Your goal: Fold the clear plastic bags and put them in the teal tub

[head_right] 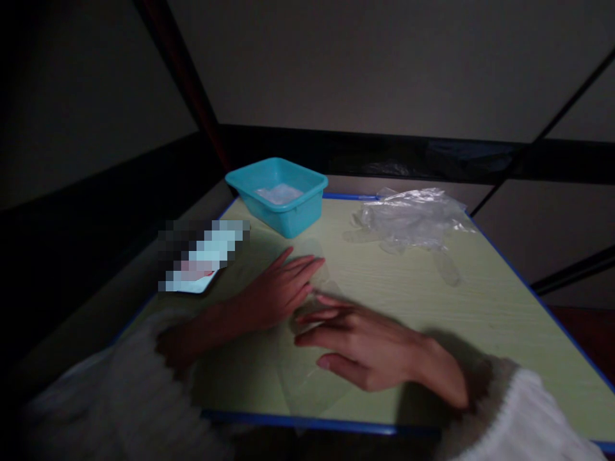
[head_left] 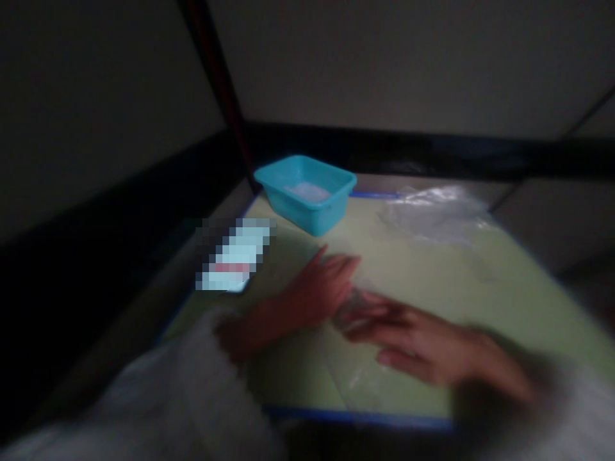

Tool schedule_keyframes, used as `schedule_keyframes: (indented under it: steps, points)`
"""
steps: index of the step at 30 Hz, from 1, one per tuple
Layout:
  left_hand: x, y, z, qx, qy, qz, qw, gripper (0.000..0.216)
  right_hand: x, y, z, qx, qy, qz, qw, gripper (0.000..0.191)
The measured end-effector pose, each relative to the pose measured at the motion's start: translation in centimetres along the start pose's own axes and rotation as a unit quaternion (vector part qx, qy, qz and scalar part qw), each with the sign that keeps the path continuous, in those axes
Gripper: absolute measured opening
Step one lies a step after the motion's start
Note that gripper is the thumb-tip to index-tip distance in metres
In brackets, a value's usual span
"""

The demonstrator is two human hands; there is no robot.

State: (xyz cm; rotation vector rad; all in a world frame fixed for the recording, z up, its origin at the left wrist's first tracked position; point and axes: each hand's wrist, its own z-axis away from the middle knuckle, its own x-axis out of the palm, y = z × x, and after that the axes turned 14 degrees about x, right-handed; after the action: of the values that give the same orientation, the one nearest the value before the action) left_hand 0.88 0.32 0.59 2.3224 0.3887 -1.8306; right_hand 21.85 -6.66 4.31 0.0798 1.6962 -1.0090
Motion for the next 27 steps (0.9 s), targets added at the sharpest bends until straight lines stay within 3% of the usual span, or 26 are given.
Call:
schedule_keyframes:
  steps: [2, 5, 8, 13, 18, 27]
  points:
    - [-0.2, 0.6, -0.1, 0.01, 0.013, 0.003, 1.0, 0.039, -0.5, 0.5, 0.1, 0.01, 0.083, -0.045, 0.995, 0.03]
    - [-0.4, 2.5, -0.2, 0.035, 0.021, 0.021, 0.999, 0.042, -1.3, 1.7, 0.4, 0.067, 0.234, -0.091, 0.966, 0.022]
    - [-0.6, 5.1, 0.0, 0.061, 0.004, 0.087, 0.994, 0.054, -1.7, 2.8, 0.4, 0.138, 0.318, -0.103, 0.932, 0.021]
    - [-0.1, 7.5, 0.5, 0.091, -0.017, 0.174, 0.98, 0.07, -1.4, 3.5, 0.0, 0.167, 0.292, -0.091, 0.937, 0.027]
    - [0.2, 7.1, 0.4, 0.119, -0.02, 0.206, 0.971, 0.075, -1.0, 3.9, -0.4, 0.16, 0.271, -0.067, 0.947, 0.027]
    - [0.7, 6.5, 0.1, 0.237, -0.004, 0.223, 0.946, 0.076, -1.0, 5.4, -0.8, 0.173, 0.225, -0.007, 0.959, 0.03]
